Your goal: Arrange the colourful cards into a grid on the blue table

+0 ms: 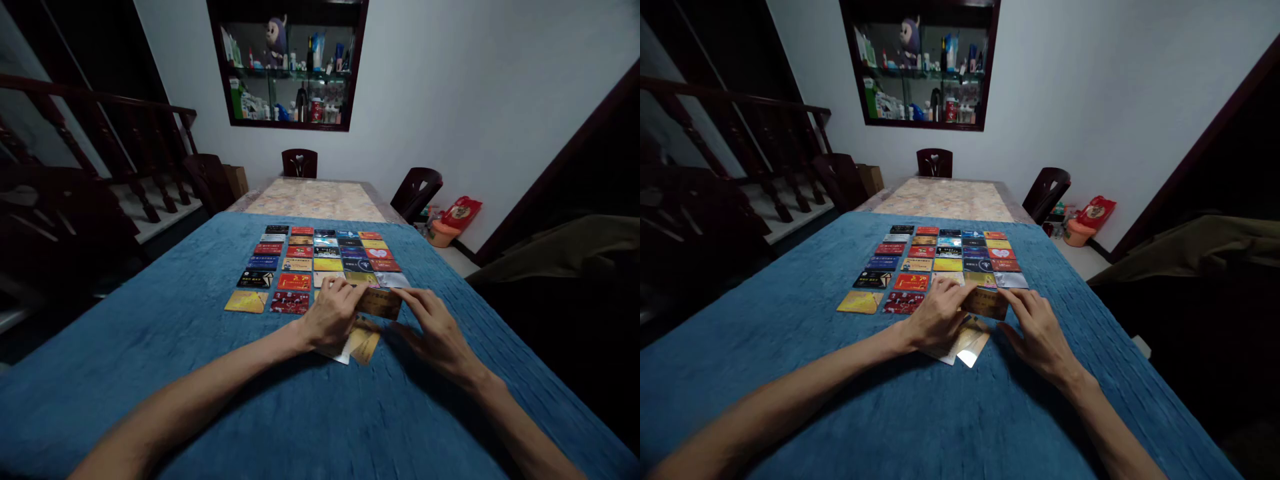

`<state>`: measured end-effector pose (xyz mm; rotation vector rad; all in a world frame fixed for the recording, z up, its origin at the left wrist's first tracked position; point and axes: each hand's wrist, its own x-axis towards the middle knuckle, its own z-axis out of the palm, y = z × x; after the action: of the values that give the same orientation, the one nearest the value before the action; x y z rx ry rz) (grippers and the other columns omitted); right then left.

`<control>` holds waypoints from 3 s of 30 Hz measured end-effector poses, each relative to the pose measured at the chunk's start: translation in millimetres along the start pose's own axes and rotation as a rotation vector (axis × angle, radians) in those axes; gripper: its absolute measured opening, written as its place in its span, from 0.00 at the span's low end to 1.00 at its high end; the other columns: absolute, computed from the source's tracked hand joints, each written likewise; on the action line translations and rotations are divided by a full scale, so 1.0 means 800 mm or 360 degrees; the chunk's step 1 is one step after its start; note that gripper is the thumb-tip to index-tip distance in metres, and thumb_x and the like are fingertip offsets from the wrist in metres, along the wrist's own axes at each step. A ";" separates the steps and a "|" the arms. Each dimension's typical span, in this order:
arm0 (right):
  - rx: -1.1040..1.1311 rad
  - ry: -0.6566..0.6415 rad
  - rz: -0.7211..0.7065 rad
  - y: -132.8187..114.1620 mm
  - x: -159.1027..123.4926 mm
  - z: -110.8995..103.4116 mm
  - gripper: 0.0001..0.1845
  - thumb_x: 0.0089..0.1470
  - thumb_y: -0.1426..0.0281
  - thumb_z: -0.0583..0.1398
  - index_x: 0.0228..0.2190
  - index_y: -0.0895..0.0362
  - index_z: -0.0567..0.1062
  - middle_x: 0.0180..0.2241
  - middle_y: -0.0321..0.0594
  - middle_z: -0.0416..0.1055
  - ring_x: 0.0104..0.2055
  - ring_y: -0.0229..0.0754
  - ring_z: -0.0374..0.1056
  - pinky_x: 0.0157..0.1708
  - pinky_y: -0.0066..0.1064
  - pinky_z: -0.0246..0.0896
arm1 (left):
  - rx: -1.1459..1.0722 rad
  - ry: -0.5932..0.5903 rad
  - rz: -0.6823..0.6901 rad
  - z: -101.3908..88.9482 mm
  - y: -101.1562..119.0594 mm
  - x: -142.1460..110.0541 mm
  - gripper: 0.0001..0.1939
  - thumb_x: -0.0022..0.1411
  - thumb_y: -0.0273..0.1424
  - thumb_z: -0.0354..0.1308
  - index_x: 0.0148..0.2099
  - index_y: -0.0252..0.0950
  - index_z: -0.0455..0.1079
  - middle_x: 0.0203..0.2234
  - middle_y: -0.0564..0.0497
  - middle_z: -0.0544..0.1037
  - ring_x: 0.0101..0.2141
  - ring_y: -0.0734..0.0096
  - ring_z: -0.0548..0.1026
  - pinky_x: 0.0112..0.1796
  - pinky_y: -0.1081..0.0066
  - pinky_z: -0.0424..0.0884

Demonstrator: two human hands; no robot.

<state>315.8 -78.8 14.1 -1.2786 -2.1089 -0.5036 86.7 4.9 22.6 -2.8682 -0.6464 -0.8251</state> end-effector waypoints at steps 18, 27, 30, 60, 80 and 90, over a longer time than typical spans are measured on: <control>-0.0307 0.0003 -0.0194 -0.019 0.047 0.026 0.23 0.62 0.68 0.56 0.57 0.60 0.63 0.47 0.55 0.68 0.47 0.55 0.64 0.40 0.42 0.63 | 0.0094 -0.0099 -0.0061 -0.031 -0.041 -0.019 0.26 0.65 0.28 0.52 0.64 0.31 0.56 0.49 0.39 0.74 0.48 0.53 0.69 0.49 0.54 0.65; -0.0128 -0.0067 -0.0271 -0.016 0.094 0.050 0.27 0.59 0.71 0.58 0.58 0.58 0.63 0.48 0.53 0.67 0.48 0.55 0.62 0.44 0.46 0.65 | 0.0126 -0.0095 -0.0161 -0.050 -0.078 -0.028 0.27 0.61 0.28 0.56 0.62 0.30 0.58 0.55 0.35 0.67 0.54 0.50 0.66 0.52 0.52 0.63; -0.0076 -0.0119 -0.0266 -0.012 0.108 0.062 0.28 0.59 0.69 0.58 0.60 0.56 0.62 0.48 0.52 0.68 0.48 0.56 0.62 0.44 0.47 0.65 | 0.0155 -0.0099 -0.0180 -0.052 -0.091 -0.029 0.28 0.62 0.29 0.56 0.62 0.30 0.58 0.55 0.35 0.68 0.54 0.49 0.66 0.52 0.51 0.63; 0.0246 -0.0539 0.0015 0.048 0.279 0.217 0.13 0.54 0.74 0.61 0.43 0.56 0.78 0.48 0.46 0.74 0.47 0.49 0.64 0.46 0.36 0.57 | 0.0275 -0.0440 -0.0706 -0.046 -0.267 0.029 0.14 0.60 0.27 0.54 0.49 0.35 0.70 0.51 0.41 0.74 0.54 0.51 0.64 0.49 0.52 0.60; 0.0075 -0.0847 0.0162 0.067 0.302 0.272 0.11 0.56 0.72 0.60 0.41 0.56 0.78 0.47 0.46 0.76 0.46 0.49 0.66 0.46 0.35 0.53 | 0.0269 -0.0688 -0.0777 -0.007 -0.315 0.049 0.10 0.59 0.28 0.53 0.43 0.37 0.71 0.48 0.42 0.76 0.52 0.49 0.64 0.49 0.49 0.61; 0.0017 -0.0912 0.0174 0.064 0.305 0.273 0.12 0.56 0.71 0.59 0.41 0.55 0.80 0.45 0.46 0.77 0.46 0.51 0.66 0.45 0.35 0.54 | 0.0270 -0.0748 -0.0763 0.000 -0.324 0.050 0.11 0.60 0.28 0.52 0.43 0.36 0.73 0.46 0.40 0.77 0.52 0.48 0.65 0.49 0.47 0.61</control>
<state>210.5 235.3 17.5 -1.6674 -2.4662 -0.0748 8.2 254.7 35.7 -2.7881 -1.4130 -0.0960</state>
